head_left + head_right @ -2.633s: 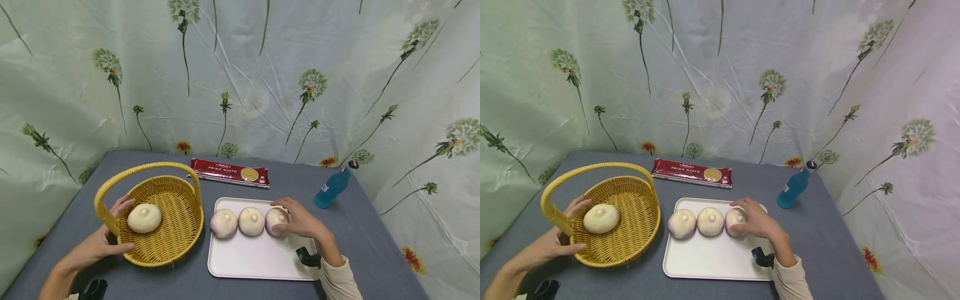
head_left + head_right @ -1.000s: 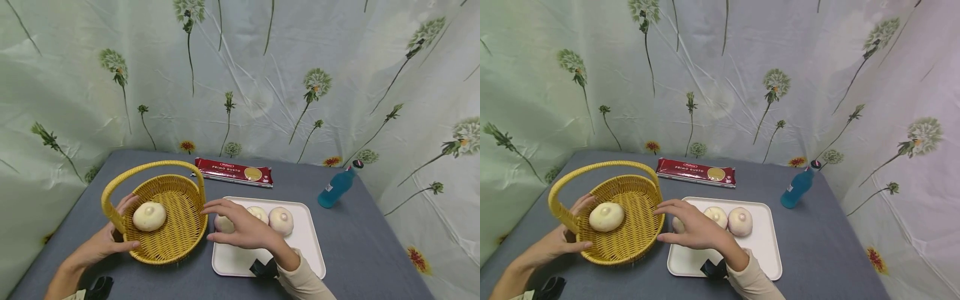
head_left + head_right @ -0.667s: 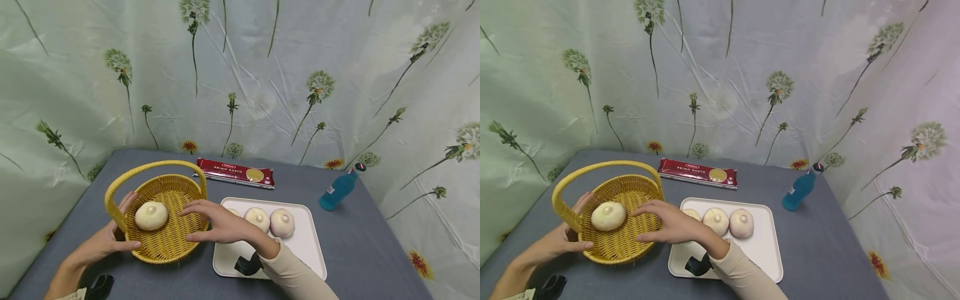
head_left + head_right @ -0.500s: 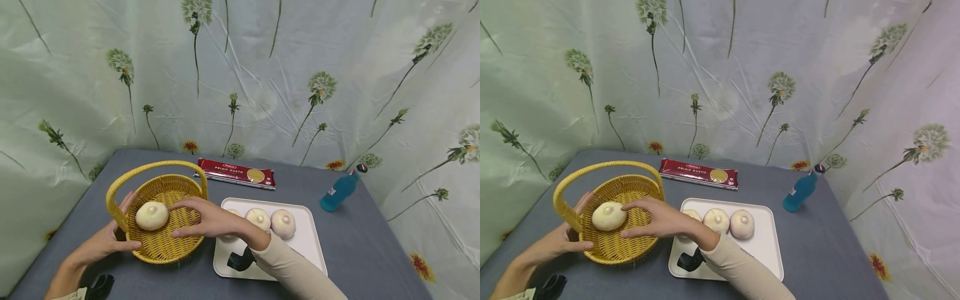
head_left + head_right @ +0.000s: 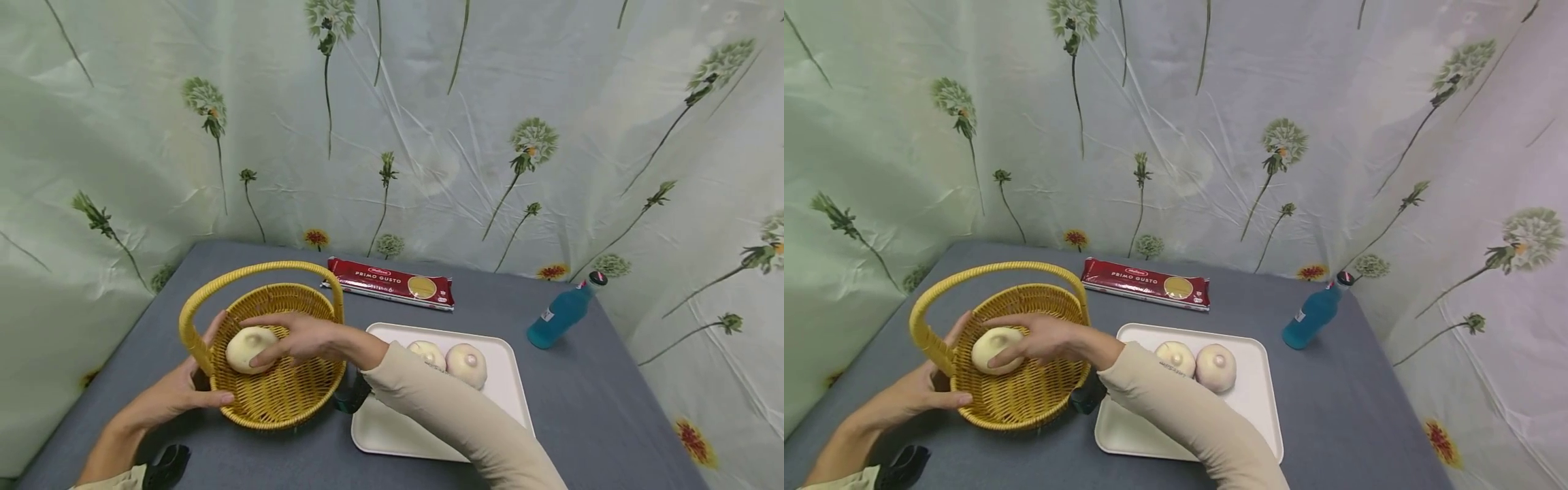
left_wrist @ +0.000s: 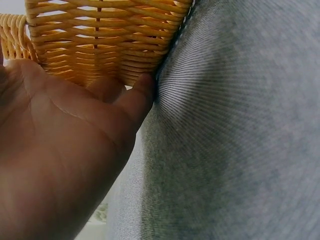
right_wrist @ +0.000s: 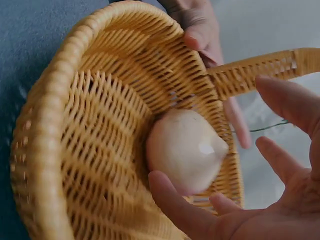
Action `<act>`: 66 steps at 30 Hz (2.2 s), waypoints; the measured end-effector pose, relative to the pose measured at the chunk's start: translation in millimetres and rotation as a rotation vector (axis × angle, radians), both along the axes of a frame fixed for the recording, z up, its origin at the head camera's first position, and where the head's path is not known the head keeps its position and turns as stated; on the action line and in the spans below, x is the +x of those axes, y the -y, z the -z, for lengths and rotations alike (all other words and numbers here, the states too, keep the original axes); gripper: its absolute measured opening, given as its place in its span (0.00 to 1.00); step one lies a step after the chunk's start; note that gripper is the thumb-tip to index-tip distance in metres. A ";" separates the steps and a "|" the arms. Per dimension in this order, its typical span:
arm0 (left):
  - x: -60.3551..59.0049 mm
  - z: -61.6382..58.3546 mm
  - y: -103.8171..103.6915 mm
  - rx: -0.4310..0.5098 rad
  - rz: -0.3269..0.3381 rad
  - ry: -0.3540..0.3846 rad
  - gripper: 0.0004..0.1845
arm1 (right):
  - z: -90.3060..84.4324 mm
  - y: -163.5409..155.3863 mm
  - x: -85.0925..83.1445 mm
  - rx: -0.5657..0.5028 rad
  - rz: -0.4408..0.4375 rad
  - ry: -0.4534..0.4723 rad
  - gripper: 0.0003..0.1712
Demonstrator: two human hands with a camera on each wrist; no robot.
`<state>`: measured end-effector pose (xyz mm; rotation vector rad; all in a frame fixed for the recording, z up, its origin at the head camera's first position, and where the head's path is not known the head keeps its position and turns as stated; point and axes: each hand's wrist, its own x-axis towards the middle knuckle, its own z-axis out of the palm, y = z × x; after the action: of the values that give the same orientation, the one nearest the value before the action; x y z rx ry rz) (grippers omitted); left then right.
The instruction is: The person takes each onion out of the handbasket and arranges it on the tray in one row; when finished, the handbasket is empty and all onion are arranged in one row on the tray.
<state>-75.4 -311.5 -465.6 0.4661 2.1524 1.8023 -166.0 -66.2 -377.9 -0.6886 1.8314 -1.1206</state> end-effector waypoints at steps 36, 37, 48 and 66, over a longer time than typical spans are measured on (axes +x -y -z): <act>0.8 -0.8 -0.1 -0.047 -0.012 -0.001 0.65 | 25.8 28.5 9.6 0.013 0.174 0.096 0.31; 0.8 -0.7 0.0 -0.046 -0.012 0.004 0.65 | 25.9 28.1 10.2 0.009 0.177 0.099 0.31; 0.2 0.9 1.7 -0.065 -0.033 0.011 0.65 | 20.9 14.0 16.1 -0.014 0.228 0.050 0.30; -3.8 2.6 1.0 -0.082 -0.032 0.011 0.65 | -10.0 -47.0 36.0 -0.133 0.112 -0.121 0.29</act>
<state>-79.2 -312.5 -468.2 0.4039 2.2286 1.7208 -130.0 -19.2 -367.9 -0.7525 1.9302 -1.3088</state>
